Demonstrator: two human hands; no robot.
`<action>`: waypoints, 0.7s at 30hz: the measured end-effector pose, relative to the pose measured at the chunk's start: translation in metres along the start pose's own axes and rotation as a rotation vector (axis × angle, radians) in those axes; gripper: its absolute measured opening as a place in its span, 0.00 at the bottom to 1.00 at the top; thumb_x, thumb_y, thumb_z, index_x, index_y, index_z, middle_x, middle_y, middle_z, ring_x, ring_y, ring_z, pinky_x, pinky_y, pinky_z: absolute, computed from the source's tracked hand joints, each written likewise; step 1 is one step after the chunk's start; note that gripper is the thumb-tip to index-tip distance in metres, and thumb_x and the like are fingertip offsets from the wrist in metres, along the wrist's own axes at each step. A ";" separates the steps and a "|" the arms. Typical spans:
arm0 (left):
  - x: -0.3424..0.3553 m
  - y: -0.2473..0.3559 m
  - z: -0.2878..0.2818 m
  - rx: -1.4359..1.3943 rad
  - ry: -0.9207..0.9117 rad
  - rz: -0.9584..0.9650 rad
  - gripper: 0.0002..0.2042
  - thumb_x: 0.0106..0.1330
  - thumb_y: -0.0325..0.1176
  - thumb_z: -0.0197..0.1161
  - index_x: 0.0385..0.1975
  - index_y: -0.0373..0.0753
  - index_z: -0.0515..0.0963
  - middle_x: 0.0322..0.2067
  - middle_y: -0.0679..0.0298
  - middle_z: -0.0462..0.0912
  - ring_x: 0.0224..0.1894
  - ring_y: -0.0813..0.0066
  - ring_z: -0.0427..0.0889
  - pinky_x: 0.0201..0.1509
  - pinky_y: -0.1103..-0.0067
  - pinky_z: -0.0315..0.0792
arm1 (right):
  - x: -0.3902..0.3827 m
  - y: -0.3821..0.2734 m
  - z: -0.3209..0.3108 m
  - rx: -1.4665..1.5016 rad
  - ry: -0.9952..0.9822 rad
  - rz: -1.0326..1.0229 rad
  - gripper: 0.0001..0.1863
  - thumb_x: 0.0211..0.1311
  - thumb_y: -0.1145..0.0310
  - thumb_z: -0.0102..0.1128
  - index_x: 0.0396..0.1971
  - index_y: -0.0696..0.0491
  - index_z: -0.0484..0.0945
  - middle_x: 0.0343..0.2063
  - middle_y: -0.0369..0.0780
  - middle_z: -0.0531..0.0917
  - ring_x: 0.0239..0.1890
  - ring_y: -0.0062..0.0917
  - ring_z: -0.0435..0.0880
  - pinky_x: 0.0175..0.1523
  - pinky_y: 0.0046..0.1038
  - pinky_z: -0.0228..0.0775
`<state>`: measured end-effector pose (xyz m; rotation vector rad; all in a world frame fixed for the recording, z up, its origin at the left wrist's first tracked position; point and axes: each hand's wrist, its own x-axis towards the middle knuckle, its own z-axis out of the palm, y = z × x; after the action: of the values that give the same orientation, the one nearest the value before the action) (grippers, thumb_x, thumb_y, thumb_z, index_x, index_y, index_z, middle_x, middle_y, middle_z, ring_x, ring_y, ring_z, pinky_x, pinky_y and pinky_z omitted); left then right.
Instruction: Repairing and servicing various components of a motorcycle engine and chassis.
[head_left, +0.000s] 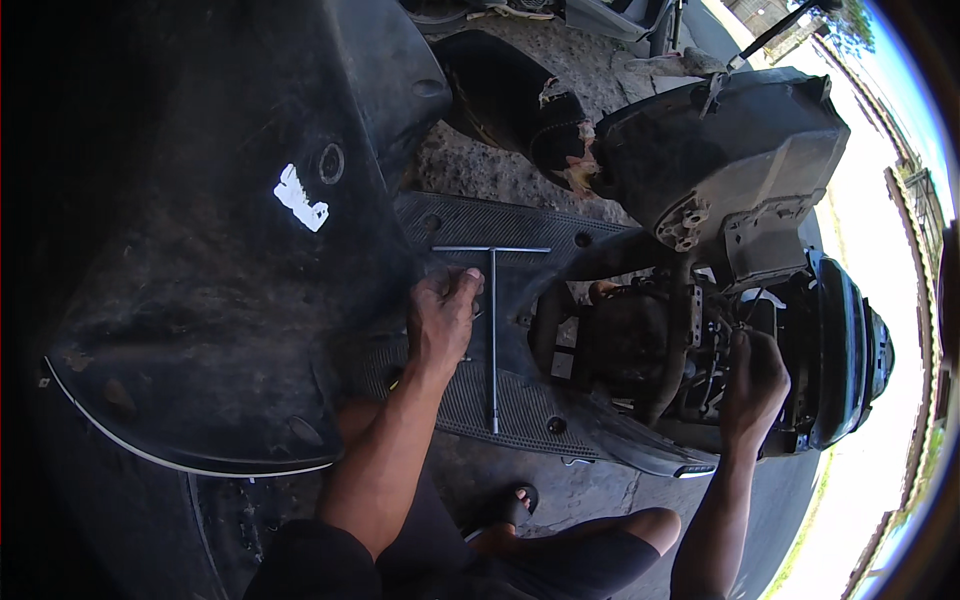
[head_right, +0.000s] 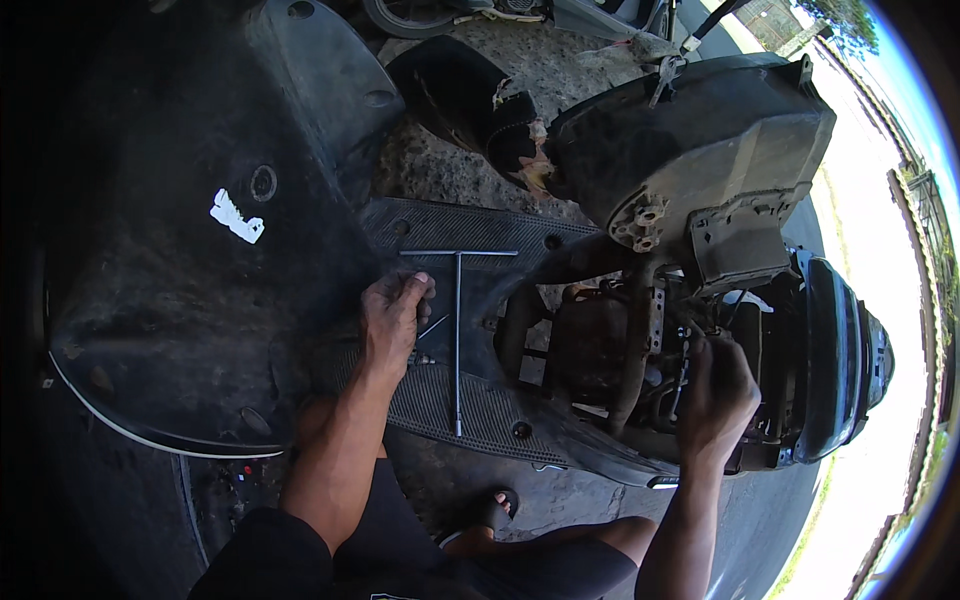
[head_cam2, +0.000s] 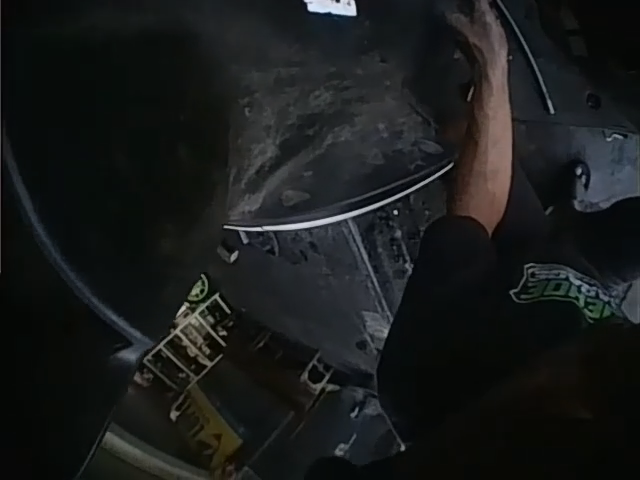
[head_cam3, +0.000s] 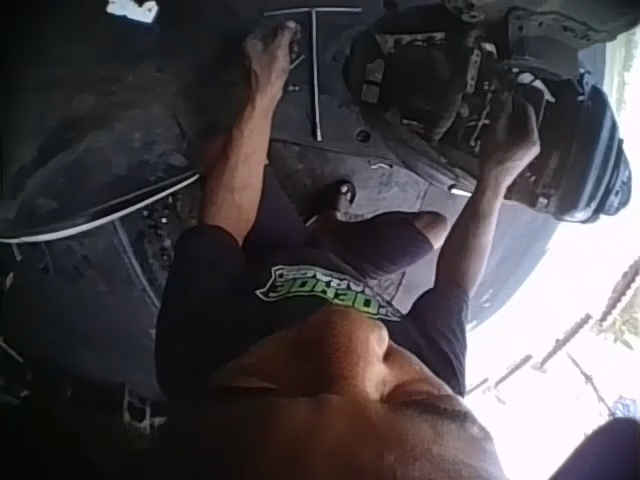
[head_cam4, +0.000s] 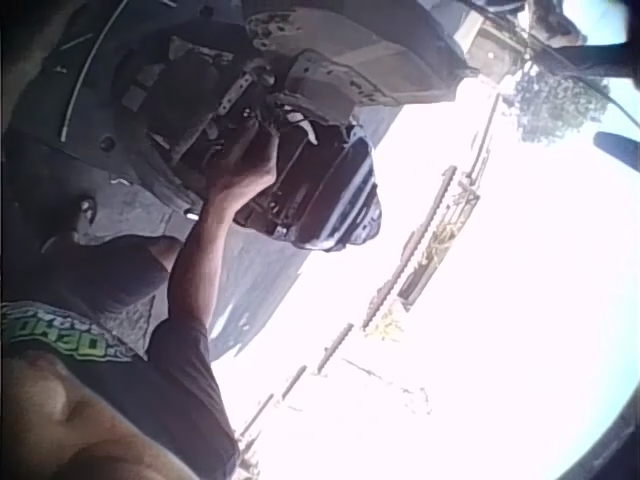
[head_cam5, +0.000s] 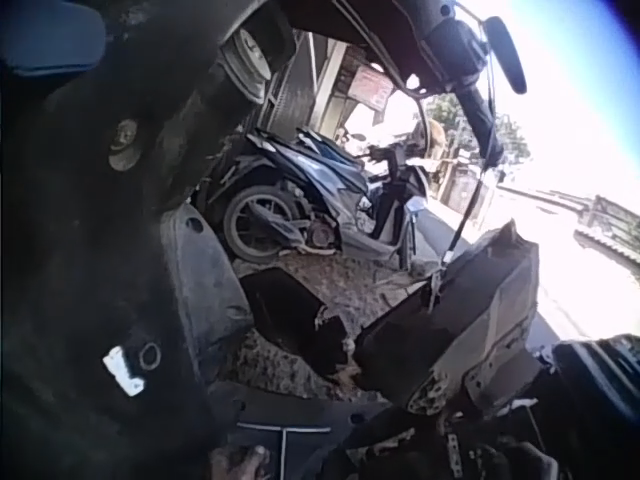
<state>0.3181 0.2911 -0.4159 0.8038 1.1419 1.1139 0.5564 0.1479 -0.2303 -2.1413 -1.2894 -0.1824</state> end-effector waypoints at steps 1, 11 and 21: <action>-0.001 0.005 0.001 -0.004 -0.017 0.008 0.10 0.71 0.35 0.63 0.35 0.33 0.82 0.27 0.67 0.81 0.25 0.84 0.76 0.30 0.85 0.70 | -0.026 -0.004 0.013 0.178 -0.147 0.059 0.10 0.69 0.70 0.60 0.34 0.63 0.81 0.23 0.44 0.83 0.27 0.18 0.79 0.34 0.26 0.71; 0.011 -0.001 0.006 -0.038 0.005 0.004 0.10 0.71 0.33 0.62 0.35 0.32 0.82 0.28 0.66 0.82 0.25 0.83 0.76 0.30 0.84 0.71 | -0.143 -0.020 0.211 -0.231 -0.830 0.076 0.28 0.59 0.60 0.67 0.52 0.62 0.70 0.37 0.60 0.84 0.40 0.57 0.85 0.48 0.50 0.76; 0.023 -0.006 -0.002 -0.087 0.075 0.058 0.19 0.74 0.46 0.58 0.37 0.31 0.82 0.28 0.66 0.81 0.28 0.81 0.75 0.33 0.81 0.71 | -0.123 -0.034 0.186 0.167 -0.672 0.150 0.16 0.69 0.63 0.56 0.42 0.63 0.77 0.29 0.58 0.84 0.37 0.53 0.86 0.39 0.45 0.76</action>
<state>0.3187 0.3111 -0.4282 0.7364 1.1307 1.2421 0.4288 0.1739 -0.4149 -2.2156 -1.4153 0.7399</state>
